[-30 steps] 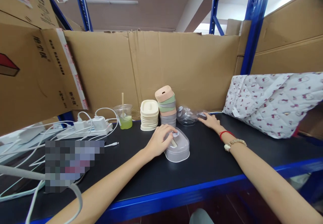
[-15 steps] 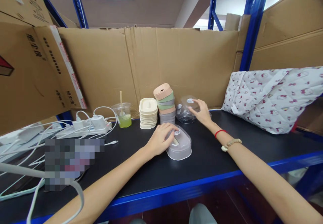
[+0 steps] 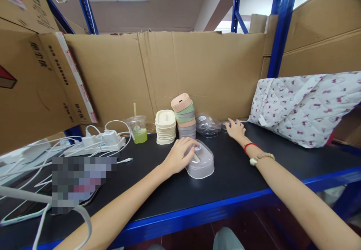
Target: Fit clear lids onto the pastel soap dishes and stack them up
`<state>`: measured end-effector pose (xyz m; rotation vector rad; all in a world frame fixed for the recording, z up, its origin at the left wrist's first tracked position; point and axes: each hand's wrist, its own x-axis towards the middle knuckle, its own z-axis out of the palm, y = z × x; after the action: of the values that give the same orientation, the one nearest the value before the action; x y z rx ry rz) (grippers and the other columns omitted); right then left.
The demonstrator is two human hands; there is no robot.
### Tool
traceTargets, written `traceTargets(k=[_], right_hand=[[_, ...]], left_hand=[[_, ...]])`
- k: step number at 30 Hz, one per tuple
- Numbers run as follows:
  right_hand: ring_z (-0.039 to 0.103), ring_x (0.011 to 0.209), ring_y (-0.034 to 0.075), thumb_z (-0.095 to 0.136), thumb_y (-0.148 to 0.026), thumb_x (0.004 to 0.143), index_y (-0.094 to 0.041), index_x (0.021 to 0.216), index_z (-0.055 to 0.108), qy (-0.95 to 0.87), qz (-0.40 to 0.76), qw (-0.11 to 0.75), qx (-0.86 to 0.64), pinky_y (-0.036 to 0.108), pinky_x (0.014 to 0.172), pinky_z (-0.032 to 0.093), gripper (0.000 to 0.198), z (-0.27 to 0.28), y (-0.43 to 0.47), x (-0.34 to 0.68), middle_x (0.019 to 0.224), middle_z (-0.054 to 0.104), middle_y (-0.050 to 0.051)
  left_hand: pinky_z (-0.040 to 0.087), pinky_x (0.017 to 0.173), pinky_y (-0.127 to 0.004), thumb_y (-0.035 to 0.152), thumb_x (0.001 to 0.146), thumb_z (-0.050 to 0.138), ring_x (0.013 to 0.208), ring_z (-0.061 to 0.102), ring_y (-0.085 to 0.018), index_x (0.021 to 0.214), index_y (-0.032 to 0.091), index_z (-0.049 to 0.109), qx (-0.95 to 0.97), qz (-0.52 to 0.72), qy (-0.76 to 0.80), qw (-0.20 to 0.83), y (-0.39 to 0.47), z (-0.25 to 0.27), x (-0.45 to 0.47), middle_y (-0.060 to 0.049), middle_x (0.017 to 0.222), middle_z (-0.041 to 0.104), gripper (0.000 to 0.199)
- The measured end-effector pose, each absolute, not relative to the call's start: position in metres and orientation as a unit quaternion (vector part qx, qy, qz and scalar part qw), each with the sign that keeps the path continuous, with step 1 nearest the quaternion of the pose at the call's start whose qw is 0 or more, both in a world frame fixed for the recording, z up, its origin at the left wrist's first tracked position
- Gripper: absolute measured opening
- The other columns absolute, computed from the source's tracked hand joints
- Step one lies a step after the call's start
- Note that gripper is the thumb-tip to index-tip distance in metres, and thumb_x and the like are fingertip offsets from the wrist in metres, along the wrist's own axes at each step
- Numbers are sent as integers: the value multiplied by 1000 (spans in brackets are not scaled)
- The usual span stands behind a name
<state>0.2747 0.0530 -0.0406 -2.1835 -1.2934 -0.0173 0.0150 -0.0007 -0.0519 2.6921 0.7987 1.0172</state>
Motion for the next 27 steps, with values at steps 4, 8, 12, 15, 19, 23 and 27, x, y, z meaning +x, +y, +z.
traceTargets(k=[4, 8, 12, 15, 19, 23, 27], right_hand=[[47, 117, 35, 52, -48, 80, -17, 122, 50, -468, 21, 239, -851, 47, 96, 31, 53, -47, 50, 288, 125, 46, 20], [48, 116, 31, 55, -44, 80, -17, 123, 47, -476, 12, 233, -848, 41, 95, 32, 51, -44, 45, 283, 123, 47, 19], [43, 118, 33, 47, -43, 85, -18, 127, 45, -450, -22, 321, -833, 43, 96, 31, 48, -37, 39, 278, 125, 42, 20], [37, 122, 31, 43, -43, 86, -19, 126, 47, -462, -81, 421, -776, 42, 99, 30, 47, -31, 38, 276, 130, 35, 18], [29, 129, 25, 42, -42, 86, -19, 128, 46, -523, -126, 491, -686, 38, 106, 25, 48, -29, 42, 265, 134, 31, 16], [29, 132, 23, 46, -44, 85, -19, 126, 51, -609, -109, 468, -631, 36, 107, 27, 48, -35, 53, 249, 137, 33, 13], [39, 128, 26, 46, -46, 85, -23, 126, 54, -674, -81, 432, -593, 41, 106, 32, 47, -47, 67, 246, 137, 36, 12]], left_hand=[[38, 86, -34, 27, 88, 32, 100, 55, -19, 97, 20, 58, 901, 334, 266, 74, -1, -51, 15, -6, 103, 63, 28], [38, 88, -35, 28, 88, 34, 102, 54, -20, 99, 20, 58, 907, 329, 254, 70, -2, -48, 12, -7, 105, 63, 28], [38, 93, -37, 33, 85, 41, 107, 53, -22, 108, 18, 56, 929, 300, 206, 63, -1, -46, 7, -9, 113, 59, 31], [37, 98, -39, 40, 79, 51, 112, 50, -24, 116, 15, 53, 937, 286, 190, 65, 0, -48, 7, -13, 120, 52, 45], [33, 103, -42, 46, 74, 59, 120, 44, -27, 122, 17, 50, 937, 278, 198, 74, 0, -53, 10, -14, 127, 48, 58], [28, 107, -44, 46, 75, 59, 127, 38, -27, 127, 18, 47, 938, 263, 209, 81, 1, -55, 12, -14, 134, 45, 60], [27, 107, -44, 47, 75, 59, 128, 37, -27, 127, 18, 47, 939, 258, 212, 78, 2, -54, 12, -14, 135, 45, 61]])
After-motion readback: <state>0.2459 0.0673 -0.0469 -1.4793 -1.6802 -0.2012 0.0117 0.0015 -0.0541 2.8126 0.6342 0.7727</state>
